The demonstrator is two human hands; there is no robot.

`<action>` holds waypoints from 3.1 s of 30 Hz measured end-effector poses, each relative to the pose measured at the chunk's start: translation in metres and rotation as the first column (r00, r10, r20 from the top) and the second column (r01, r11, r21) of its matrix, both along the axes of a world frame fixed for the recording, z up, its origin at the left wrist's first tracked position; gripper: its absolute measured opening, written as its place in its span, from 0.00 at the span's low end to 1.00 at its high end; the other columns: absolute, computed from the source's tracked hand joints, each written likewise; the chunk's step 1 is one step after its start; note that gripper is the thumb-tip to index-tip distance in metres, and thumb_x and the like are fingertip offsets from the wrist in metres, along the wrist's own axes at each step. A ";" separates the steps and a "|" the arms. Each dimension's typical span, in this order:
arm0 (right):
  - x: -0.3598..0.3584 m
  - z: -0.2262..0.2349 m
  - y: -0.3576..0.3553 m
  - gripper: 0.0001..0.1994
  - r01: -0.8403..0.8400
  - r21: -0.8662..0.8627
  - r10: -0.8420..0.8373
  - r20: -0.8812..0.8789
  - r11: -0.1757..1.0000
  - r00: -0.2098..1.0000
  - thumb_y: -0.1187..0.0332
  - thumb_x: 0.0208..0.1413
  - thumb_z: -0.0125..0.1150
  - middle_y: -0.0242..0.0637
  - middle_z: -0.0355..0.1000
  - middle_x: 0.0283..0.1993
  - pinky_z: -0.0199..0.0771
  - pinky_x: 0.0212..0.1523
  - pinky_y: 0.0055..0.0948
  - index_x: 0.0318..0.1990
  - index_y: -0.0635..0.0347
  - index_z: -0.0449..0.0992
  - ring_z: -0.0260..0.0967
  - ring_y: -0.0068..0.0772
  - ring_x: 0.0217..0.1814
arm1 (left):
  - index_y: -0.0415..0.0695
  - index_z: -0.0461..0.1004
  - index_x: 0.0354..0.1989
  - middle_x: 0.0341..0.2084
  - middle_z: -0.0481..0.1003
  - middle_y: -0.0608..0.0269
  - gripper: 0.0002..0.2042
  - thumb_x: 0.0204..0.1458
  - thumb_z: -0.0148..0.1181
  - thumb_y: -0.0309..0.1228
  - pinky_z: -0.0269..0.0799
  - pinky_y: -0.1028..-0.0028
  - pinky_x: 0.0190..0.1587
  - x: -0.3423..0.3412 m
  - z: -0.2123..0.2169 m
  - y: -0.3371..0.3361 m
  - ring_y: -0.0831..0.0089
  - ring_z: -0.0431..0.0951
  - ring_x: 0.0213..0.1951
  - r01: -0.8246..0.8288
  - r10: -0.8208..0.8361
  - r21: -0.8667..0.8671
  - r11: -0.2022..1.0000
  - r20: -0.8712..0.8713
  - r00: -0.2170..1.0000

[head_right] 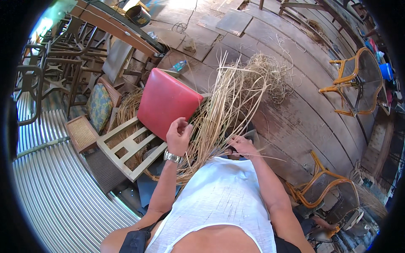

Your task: The person strips and cuts long, dry natural fibers using a knife and pliers. They repeatedly pull fibers from a bundle, trim them to length, and drop the pieces onto a pile on the floor. The person also picks up and organizes the processed fibers into a neat stack on a nearby table.

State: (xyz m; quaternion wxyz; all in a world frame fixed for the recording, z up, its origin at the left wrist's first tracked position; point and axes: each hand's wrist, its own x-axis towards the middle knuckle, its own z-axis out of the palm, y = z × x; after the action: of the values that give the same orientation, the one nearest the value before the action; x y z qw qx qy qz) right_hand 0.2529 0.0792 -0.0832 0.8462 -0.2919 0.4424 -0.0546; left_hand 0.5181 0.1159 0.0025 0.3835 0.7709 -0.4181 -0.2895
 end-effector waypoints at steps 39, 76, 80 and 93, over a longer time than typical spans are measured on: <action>0.003 -0.039 0.018 0.11 -0.069 -0.132 0.064 -0.041 0.989 0.997 0.61 0.61 0.56 0.26 0.70 0.31 0.67 0.33 0.20 0.40 0.59 0.75 0.64 0.16 0.32 | 0.43 0.76 0.38 0.28 0.78 0.64 0.10 0.57 0.54 0.36 0.72 0.71 0.32 -0.003 0.012 -0.068 0.69 0.78 0.29 0.202 -0.096 0.186 0.961 -0.463 0.881; 0.010 0.057 0.015 0.09 -0.163 -0.896 -0.280 -0.296 0.414 0.913 0.63 0.59 0.54 0.44 0.69 0.25 0.70 0.24 0.39 0.33 0.60 0.70 0.72 0.41 0.22 | 0.43 0.74 0.39 0.30 0.77 0.45 0.16 0.58 0.52 0.44 0.71 0.58 0.36 -0.091 -0.028 0.030 0.47 0.77 0.33 0.713 -0.674 0.185 0.677 -0.233 0.701; 0.008 0.009 -0.001 0.07 -0.481 -0.876 -0.048 -0.483 0.047 0.875 0.66 0.59 0.49 0.46 0.67 0.31 0.71 0.23 0.45 0.34 0.58 0.70 0.72 0.49 0.24 | 0.41 0.75 0.38 0.30 0.77 0.47 0.18 0.58 0.51 0.45 0.70 0.62 0.38 -0.053 -0.038 0.036 0.52 0.77 0.33 0.748 -0.723 0.209 0.630 -0.193 0.663; -0.169 0.112 -0.147 0.16 -0.716 -0.603 -0.307 -0.797 0.351 0.521 0.55 0.62 0.43 0.59 0.72 0.41 0.69 0.44 0.54 0.42 0.58 0.68 0.68 0.63 0.46 | 0.48 0.79 0.43 0.33 0.80 0.58 0.20 0.53 0.55 0.51 0.72 0.67 0.41 0.004 -0.181 0.081 0.63 0.79 0.36 0.559 -0.602 0.553 0.617 -0.125 0.789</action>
State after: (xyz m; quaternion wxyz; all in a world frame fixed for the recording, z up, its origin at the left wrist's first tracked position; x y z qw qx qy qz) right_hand 0.0834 -0.0675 0.0285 0.2149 -0.7549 0.6194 -0.0164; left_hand 0.5217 0.1970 -0.1788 0.0087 0.6812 -0.5533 -0.4793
